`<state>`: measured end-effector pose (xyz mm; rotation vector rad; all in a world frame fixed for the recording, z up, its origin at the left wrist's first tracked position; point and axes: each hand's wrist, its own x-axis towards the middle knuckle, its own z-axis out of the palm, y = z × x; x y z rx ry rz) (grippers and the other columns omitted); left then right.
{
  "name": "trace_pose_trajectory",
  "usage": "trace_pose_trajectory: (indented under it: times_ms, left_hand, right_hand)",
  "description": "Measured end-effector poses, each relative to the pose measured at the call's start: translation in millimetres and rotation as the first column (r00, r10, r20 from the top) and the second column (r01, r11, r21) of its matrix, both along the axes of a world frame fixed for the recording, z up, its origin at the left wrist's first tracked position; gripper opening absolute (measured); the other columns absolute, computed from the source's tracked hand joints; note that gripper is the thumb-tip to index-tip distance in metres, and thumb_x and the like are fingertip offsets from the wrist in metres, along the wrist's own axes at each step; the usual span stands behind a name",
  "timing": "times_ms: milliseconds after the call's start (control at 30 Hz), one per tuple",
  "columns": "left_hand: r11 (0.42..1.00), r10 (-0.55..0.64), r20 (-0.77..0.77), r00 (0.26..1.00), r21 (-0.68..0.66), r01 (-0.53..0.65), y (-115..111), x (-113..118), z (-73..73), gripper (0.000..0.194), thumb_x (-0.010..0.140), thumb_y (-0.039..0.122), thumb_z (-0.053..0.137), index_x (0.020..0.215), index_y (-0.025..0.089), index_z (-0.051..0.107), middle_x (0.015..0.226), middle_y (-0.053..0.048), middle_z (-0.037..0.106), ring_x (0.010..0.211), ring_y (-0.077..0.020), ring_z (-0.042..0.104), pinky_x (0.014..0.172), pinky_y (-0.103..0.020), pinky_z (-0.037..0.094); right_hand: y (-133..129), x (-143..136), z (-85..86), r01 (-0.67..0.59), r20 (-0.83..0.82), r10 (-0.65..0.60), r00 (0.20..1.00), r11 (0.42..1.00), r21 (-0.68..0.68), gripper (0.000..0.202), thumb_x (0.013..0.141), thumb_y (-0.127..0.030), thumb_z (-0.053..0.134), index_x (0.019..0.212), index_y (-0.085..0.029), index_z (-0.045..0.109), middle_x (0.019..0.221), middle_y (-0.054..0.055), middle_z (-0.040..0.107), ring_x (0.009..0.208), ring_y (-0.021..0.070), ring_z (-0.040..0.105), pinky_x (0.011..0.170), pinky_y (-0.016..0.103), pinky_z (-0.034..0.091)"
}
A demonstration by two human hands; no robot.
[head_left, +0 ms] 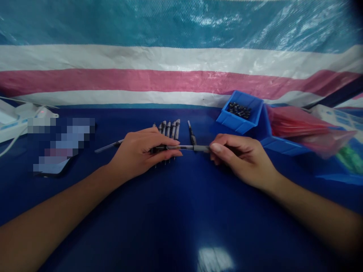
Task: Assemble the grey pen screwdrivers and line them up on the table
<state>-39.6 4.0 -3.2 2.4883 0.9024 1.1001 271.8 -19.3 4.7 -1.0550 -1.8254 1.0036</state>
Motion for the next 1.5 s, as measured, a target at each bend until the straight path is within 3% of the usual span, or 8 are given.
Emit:
trace_pose_trajectory:
  times_ms: [100,300,667,800,1033,1167,1267,1500]
  left_hand:
    - [0.999,-0.044,0.032,0.999,0.018,0.044,1.8,0.4,-0.1,0.019,0.102,0.029,0.095,0.121,0.029,0.090,0.087,0.002,0.085,0.072,-0.0149,0.072,0.058,-0.026,0.052]
    - [1.000,-0.024,0.063,0.998,0.013,0.023,3.8,-0.8,-0.6,0.022,0.097,0.024,0.099,0.117,0.026,0.091,0.088,0.001,0.085,0.071,-0.0146,0.072,0.060,-0.026,0.052]
    - [0.985,0.080,0.216,0.973,-0.165,-0.045,1.3,2.2,0.9,0.023,0.092,0.033,0.103,0.113,0.032,0.093,0.096,0.000,0.086,0.074,-0.0165,0.074,0.069,-0.030,0.059]
    - [0.903,0.274,0.487,0.829,-0.427,-0.047,12.3,-0.7,-3.4,0.031,0.087,0.029,0.106,0.113,0.027,0.089,0.106,-0.003,0.087,0.096,-0.0207,0.082,0.089,-0.031,0.068]
    - [0.811,0.342,0.743,0.575,-0.543,0.219,30.6,-4.8,-5.6,0.020,0.083,0.021,0.104,0.093,0.025,0.087,0.101,-0.001,0.084,0.091,-0.0155,0.079,0.081,-0.024,0.067]
    - [0.755,0.411,0.760,0.504,-0.593,0.280,29.0,-4.2,1.9,0.017,0.093,0.032,0.099,0.101,0.023,0.087,0.112,-0.004,0.087,0.096,-0.0153,0.081,0.072,-0.019,0.065]
    - [0.713,0.476,0.745,0.467,-0.638,0.290,27.7,-4.4,7.8,0.027,0.101,0.033,0.093,0.124,0.024,0.085,0.106,-0.003,0.086,0.079,-0.0135,0.077,0.054,-0.018,0.056]
    - [0.623,0.505,0.723,0.470,-0.683,0.381,26.4,-7.3,20.3,0.035,0.097,0.016,0.074,0.132,0.019,0.078,0.067,0.006,0.059,0.041,-0.0074,0.036,0.040,-0.022,0.033]
  right_hand:
    - [-0.4,2.4,-0.5,-0.047,0.110,0.038,0.993,0.995,0.086,0.051,0.121,-0.049,0.063,0.083,-0.021,0.082,0.069,0.002,0.073,0.061,0.0120,0.067,0.056,0.026,0.048]
    - [0.3,9.5,-9.7,-0.064,0.110,0.046,0.993,0.983,0.172,0.021,0.107,-0.041,0.089,0.121,-0.027,0.083,0.096,0.002,0.081,0.068,0.0158,0.068,0.057,0.032,0.049]
    - [-1.1,4.5,-1.3,-0.136,0.236,0.063,0.970,0.941,0.309,0.015,0.115,-0.034,0.075,0.112,-0.021,0.081,0.083,0.000,0.070,0.062,0.0114,0.059,0.056,0.028,0.045]
    - [-2.0,8.3,-6.3,-0.062,0.178,0.029,0.984,0.981,0.185,0.025,0.117,-0.045,0.071,0.127,-0.025,0.082,0.086,0.001,0.075,0.063,0.0130,0.062,0.056,0.029,0.047]
    - [0.4,9.5,-10.6,-0.011,0.154,-0.007,0.988,0.993,0.114,0.030,0.119,-0.051,0.067,0.127,-0.026,0.083,0.089,0.002,0.078,0.070,0.0152,0.070,0.059,0.029,0.050]
    - [0.4,10.0,-10.6,-0.011,0.150,-0.005,0.989,0.995,0.101,0.028,0.120,-0.049,0.067,0.126,-0.027,0.083,0.089,0.001,0.077,0.070,0.0136,0.070,0.062,0.027,0.053]
    - [-1.0,9.0,-9.6,0.013,0.125,-0.023,0.992,0.997,0.080,0.029,0.121,-0.049,0.065,0.132,-0.027,0.080,0.088,0.000,0.077,0.071,0.0130,0.072,0.063,0.026,0.055]
    - [-2.6,5.7,-8.1,0.019,0.053,-0.022,0.998,0.998,0.062,0.034,0.122,-0.049,0.064,0.143,-0.024,0.072,0.090,-0.001,0.075,0.071,0.0118,0.072,0.064,0.025,0.056]
